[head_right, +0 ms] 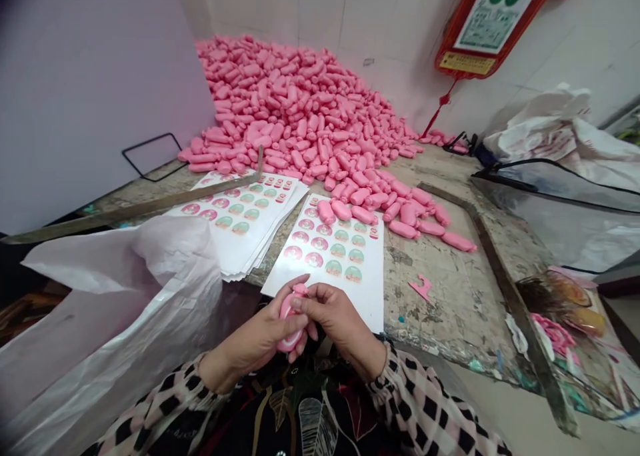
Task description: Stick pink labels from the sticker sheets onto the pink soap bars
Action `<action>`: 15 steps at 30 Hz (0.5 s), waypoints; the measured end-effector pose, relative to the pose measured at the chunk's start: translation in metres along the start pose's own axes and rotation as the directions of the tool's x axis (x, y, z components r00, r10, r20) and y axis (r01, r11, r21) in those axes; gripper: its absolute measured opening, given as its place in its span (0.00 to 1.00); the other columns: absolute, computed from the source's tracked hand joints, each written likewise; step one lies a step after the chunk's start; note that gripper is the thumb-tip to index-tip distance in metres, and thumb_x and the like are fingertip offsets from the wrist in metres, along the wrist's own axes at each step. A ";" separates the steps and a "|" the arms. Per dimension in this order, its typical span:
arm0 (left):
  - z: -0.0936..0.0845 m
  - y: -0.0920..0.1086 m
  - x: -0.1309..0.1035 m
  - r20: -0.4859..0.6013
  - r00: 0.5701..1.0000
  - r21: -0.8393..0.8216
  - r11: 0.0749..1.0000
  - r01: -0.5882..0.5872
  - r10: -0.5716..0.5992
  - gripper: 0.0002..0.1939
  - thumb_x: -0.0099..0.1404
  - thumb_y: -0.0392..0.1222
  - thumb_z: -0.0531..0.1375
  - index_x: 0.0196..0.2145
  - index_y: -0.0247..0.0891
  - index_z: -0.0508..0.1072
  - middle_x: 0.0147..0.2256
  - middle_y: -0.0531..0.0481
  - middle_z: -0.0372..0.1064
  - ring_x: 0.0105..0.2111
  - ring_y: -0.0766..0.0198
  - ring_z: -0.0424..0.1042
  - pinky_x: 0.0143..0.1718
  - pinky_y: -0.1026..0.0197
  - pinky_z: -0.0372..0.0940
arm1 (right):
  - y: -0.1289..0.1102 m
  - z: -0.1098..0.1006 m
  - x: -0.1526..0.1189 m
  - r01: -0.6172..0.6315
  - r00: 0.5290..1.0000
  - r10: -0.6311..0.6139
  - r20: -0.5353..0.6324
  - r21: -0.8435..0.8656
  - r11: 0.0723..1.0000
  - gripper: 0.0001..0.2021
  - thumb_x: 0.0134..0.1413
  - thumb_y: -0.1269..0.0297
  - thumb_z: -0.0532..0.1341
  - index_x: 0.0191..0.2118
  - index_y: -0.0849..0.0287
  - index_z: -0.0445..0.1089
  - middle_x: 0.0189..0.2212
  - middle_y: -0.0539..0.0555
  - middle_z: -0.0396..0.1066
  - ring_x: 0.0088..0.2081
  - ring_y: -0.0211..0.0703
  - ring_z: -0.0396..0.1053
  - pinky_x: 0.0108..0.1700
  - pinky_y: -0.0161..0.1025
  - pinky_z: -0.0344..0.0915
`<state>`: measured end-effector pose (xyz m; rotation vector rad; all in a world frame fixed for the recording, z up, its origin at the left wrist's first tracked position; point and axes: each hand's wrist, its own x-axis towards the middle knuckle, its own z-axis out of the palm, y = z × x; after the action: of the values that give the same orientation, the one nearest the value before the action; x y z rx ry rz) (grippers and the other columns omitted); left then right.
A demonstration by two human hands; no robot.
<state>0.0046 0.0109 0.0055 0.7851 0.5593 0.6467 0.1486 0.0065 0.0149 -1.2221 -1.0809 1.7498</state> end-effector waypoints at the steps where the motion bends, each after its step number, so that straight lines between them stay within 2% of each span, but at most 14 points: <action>1: 0.002 0.000 0.000 0.018 0.999 0.020 0.999 0.036 -0.036 0.45 0.55 0.39 0.62 0.61 0.46 0.36 0.28 0.52 0.67 0.20 0.69 0.65 0.19 0.68 0.59 | 0.001 -0.002 -0.003 -0.005 1.000 0.005 -0.016 -0.005 1.000 0.15 0.46 0.53 0.62 0.30 0.61 0.65 0.17 0.46 0.66 0.15 0.30 0.57 0.19 0.30 0.49; 3: 0.006 -0.004 0.001 0.043 0.994 0.056 0.993 0.101 -0.103 0.52 0.50 0.31 0.63 0.61 0.49 0.34 0.30 0.53 0.67 0.21 0.71 0.64 0.23 0.67 0.60 | 0.004 -0.007 -0.011 -0.002 0.998 0.000 -0.061 -0.027 1.000 0.15 0.45 0.54 0.64 0.30 0.61 0.65 0.18 0.46 0.67 0.16 0.30 0.57 0.20 0.30 0.51; 5: 0.008 -0.011 0.004 0.057 0.989 0.098 0.986 0.133 -0.139 0.53 0.48 0.28 0.63 0.62 0.49 0.35 0.31 0.54 0.66 0.25 0.70 0.66 0.29 0.65 0.61 | 0.006 -0.016 -0.021 0.019 0.991 -0.027 -0.133 -0.057 0.998 0.15 0.43 0.54 0.65 0.29 0.61 0.66 0.21 0.47 0.68 0.20 0.32 0.60 0.24 0.31 0.56; 7: 0.009 -0.020 0.007 0.062 0.989 0.136 0.983 0.127 -0.137 0.51 0.48 0.28 0.63 0.62 0.47 0.40 0.34 0.52 0.65 0.31 0.69 0.67 0.34 0.64 0.60 | 0.005 -0.035 -0.035 0.043 0.967 -0.066 -0.245 -0.100 0.994 0.15 0.41 0.54 0.66 0.30 0.60 0.66 0.24 0.48 0.69 0.25 0.35 0.65 0.31 0.33 0.61; 9: 0.006 -0.028 0.010 0.066 0.990 0.165 0.980 0.110 -0.122 0.45 0.49 0.30 0.62 0.61 0.45 0.47 0.37 0.50 0.64 0.33 0.68 0.67 0.36 0.63 0.58 | 0.002 -0.063 -0.056 0.035 0.921 -0.110 -0.373 -0.204 0.978 0.15 0.40 0.54 0.66 0.31 0.59 0.67 0.27 0.48 0.70 0.29 0.37 0.66 0.35 0.35 0.62; 11: 0.003 -0.034 0.011 0.064 0.989 0.199 0.973 0.118 -0.133 0.37 0.51 0.33 0.61 0.58 0.42 0.54 0.38 0.49 0.63 0.32 0.68 0.67 0.37 0.61 0.58 | 0.002 -0.097 -0.084 -0.073 0.881 -0.119 -0.458 -0.380 0.922 0.15 0.41 0.53 0.65 0.32 0.59 0.69 0.27 0.49 0.71 0.30 0.39 0.67 0.36 0.36 0.61; 12: 0.001 -0.035 0.011 0.056 0.987 0.220 0.967 0.132 -0.147 0.33 0.52 0.34 0.60 0.56 0.42 0.56 0.37 0.49 0.63 0.32 0.67 0.67 0.37 0.60 0.58 | 0.005 -0.114 -0.100 -0.162 0.881 -0.087 -0.464 -0.470 0.867 0.15 0.43 0.53 0.64 0.33 0.59 0.69 0.27 0.50 0.71 0.30 0.40 0.67 0.36 0.36 0.61; 13: 0.000 -0.036 0.011 0.041 0.986 0.240 0.960 0.146 -0.160 0.30 0.53 0.36 0.60 0.55 0.41 0.59 0.37 0.49 0.63 0.33 0.67 0.67 0.38 0.60 0.59 | 0.009 -0.129 -0.116 -0.253 0.883 -0.039 -0.467 -0.545 0.800 0.15 0.44 0.52 0.62 0.32 0.59 0.70 0.26 0.51 0.72 0.30 0.41 0.67 0.35 0.36 0.61; 15: -0.002 -0.034 0.010 0.011 0.983 0.281 0.944 0.171 -0.181 0.26 0.55 0.38 0.59 0.52 0.40 0.61 0.37 0.49 0.64 0.33 0.66 0.67 0.39 0.59 0.59 | 0.025 -0.153 -0.148 -0.411 0.858 0.020 -0.513 -0.662 0.627 0.15 0.45 0.51 0.60 0.31 0.58 0.71 0.25 0.51 0.72 0.28 0.43 0.68 0.32 0.36 0.60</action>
<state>0.0212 0.0004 -0.0246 0.9968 0.6886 0.3907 0.3336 -0.1011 0.0124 -2.2512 -1.4541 1.0174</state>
